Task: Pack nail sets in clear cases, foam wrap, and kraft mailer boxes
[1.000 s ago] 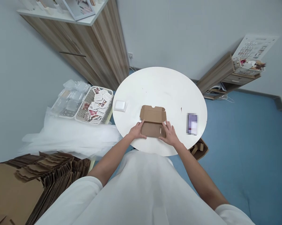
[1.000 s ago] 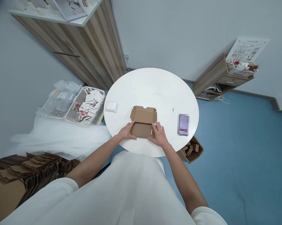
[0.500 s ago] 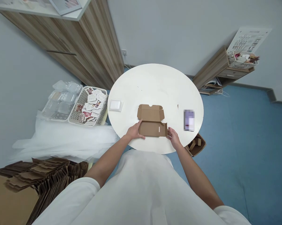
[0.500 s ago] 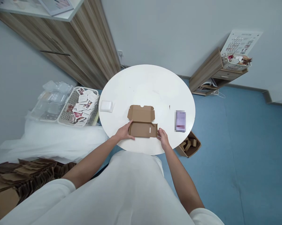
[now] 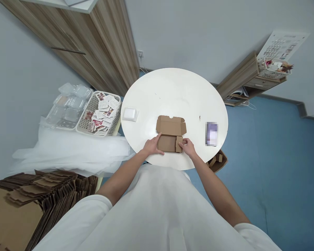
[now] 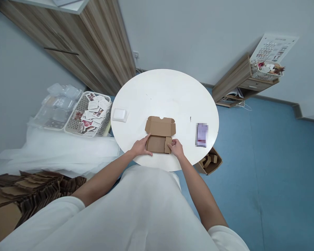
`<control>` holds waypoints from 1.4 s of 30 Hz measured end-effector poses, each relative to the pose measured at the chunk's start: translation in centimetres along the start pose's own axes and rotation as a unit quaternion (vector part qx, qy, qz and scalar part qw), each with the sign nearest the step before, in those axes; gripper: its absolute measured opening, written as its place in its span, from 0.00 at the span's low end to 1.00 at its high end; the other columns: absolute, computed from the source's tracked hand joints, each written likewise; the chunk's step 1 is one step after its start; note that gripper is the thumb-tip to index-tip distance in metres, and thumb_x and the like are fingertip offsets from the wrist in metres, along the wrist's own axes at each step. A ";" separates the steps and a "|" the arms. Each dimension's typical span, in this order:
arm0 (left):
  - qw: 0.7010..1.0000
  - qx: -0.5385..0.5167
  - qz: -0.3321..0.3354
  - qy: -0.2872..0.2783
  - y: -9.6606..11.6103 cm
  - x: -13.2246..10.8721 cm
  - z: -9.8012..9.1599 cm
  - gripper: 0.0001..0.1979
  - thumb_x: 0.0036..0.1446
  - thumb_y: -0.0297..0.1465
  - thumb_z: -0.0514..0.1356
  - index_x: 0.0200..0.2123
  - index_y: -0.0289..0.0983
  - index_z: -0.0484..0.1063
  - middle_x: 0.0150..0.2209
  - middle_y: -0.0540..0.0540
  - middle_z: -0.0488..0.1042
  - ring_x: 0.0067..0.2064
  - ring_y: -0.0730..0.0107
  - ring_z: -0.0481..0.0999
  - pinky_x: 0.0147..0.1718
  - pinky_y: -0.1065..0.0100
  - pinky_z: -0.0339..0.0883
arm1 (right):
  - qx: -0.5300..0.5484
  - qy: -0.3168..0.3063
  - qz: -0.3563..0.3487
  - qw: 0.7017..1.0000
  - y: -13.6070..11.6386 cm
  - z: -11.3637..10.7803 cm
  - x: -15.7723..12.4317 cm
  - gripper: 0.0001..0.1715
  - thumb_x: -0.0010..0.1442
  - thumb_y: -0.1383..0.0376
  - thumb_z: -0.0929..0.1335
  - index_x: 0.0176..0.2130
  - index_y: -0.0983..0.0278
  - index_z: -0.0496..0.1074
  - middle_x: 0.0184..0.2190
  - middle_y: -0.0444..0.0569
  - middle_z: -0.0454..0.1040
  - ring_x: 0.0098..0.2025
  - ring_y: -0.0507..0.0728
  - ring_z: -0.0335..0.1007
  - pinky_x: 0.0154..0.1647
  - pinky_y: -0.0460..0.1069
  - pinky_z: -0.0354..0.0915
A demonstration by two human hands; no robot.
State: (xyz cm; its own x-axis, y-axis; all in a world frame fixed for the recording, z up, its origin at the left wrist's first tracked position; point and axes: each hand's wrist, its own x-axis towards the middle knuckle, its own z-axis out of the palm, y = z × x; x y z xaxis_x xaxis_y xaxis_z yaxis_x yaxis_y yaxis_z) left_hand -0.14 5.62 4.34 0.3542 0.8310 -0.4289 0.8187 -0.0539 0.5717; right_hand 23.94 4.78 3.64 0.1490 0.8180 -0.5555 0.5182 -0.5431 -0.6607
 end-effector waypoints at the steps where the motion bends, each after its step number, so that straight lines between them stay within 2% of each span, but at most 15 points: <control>1: 1.000 -0.001 0.000 0.000 0.1 0.0 0.0 0.59 0.27 0.48 0.67 0.61 0.44 0.38 0.53 0.40 0.63 0.53 0.50 0.64 0.44 0.63 0.57 | -0.026 0.009 0.005 1.000 0.0 0.1 0.2 0.16 0.46 0.57 0.66 0.35 0.61 0.63 0.30 0.44 0.70 0.32 0.54 0.67 0.30 0.48 0.61; 4: 1.000 -0.003 -0.009 -0.006 0.2 0.0 0.0 0.58 0.27 0.47 0.68 0.60 0.44 0.40 0.52 0.41 0.64 0.53 0.50 0.64 0.45 0.63 0.56 | -0.094 0.024 0.012 0.995 0.1 0.5 0.5 0.10 0.46 0.61 0.64 0.30 0.60 0.60 0.26 0.42 0.68 0.30 0.53 0.65 0.27 0.47 0.58; 8: 1.000 0.001 -0.011 -0.014 0.3 0.0 0.1 0.57 0.28 0.47 0.68 0.60 0.45 0.41 0.52 0.41 0.65 0.52 0.50 0.65 0.45 0.63 0.55 | -0.149 0.031 0.011 0.988 0.2 1.0 0.6 0.09 0.45 0.64 0.64 0.29 0.60 0.57 0.26 0.43 0.67 0.28 0.54 0.63 0.26 0.47 0.56; 15: 1.000 0.005 0.000 -0.003 0.3 0.0 0.4 0.57 0.29 0.48 0.67 0.60 0.45 0.41 0.51 0.42 0.66 0.50 0.52 0.67 0.43 0.64 0.57 | -0.149 0.038 0.016 0.988 0.5 1.5 0.7 0.09 0.46 0.65 0.63 0.28 0.60 0.54 0.26 0.43 0.68 0.28 0.54 0.64 0.26 0.47 0.57; 22: 1.000 0.003 -0.006 -0.020 0.5 0.1 0.3 0.58 0.29 0.47 0.67 0.60 0.45 0.39 0.52 0.42 0.65 0.52 0.51 0.65 0.43 0.64 0.57 | -0.136 0.040 0.021 0.990 0.6 1.3 0.4 0.09 0.46 0.64 0.63 0.29 0.60 0.55 0.27 0.43 0.68 0.29 0.54 0.64 0.27 0.47 0.57; 27: 1.000 0.008 0.021 -0.018 0.6 0.3 0.2 0.58 0.31 0.49 0.65 0.61 0.44 0.36 0.52 0.40 0.63 0.52 0.52 0.64 0.43 0.65 0.58 | -0.115 0.044 0.020 0.992 0.8 1.1 0.0 0.10 0.48 0.59 0.63 0.30 0.60 0.57 0.27 0.43 0.68 0.29 0.54 0.64 0.27 0.47 0.57; 31: 1.000 -0.004 0.010 0.015 0.3 -0.4 0.9 0.48 0.43 0.50 0.59 0.61 0.44 0.36 0.50 0.41 0.63 0.49 0.55 0.67 0.39 0.64 0.60 | -0.071 0.041 0.017 0.997 1.1 0.9 -0.8 0.18 0.48 0.53 0.63 0.36 0.61 0.60 0.27 0.44 0.68 0.30 0.55 0.65 0.29 0.48 0.59; 36: 0.982 -0.119 -0.067 0.129 -0.2 -2.2 3.1 0.37 0.55 0.42 0.51 0.62 0.40 0.34 0.51 0.40 0.61 0.40 0.67 0.70 0.41 0.64 0.62 | -0.013 0.049 -0.006 0.999 2.2 0.7 -2.4 0.27 0.49 0.49 0.62 0.45 0.62 0.60 0.33 0.46 0.69 0.36 0.55 0.67 0.36 0.49 0.61; 39: 0.961 -0.205 -0.109 0.148 -0.1 -2.5 4.3 0.30 0.56 0.38 0.51 0.60 0.37 0.45 0.48 0.40 0.63 0.38 0.71 0.70 0.43 0.65 0.63 | 0.030 0.044 -0.029 0.998 2.8 0.9 -3.3 0.28 0.51 0.48 0.60 0.46 0.62 0.60 0.37 0.48 0.68 0.33 0.54 0.66 0.38 0.50 0.62; 42: 0.948 -0.261 -0.112 0.141 0.3 -1.9 5.0 0.25 0.56 0.37 0.52 0.56 0.35 0.55 0.47 0.41 0.66 0.42 0.69 0.69 0.44 0.66 0.62 | 0.075 0.026 -0.054 0.995 3.3 1.2 -3.7 0.29 0.52 0.49 0.60 0.47 0.63 0.60 0.39 0.49 0.67 0.28 0.52 0.64 0.36 0.50 0.62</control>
State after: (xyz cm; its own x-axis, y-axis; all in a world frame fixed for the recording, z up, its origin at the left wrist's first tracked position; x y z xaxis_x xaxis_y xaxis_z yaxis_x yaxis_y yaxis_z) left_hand 1.68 1.25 1.80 0.0033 0.9084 -0.4182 0.4971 0.3613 0.7889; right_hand 24.08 -0.25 2.91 0.1437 0.8801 -0.4525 0.4032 -0.4696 -0.7854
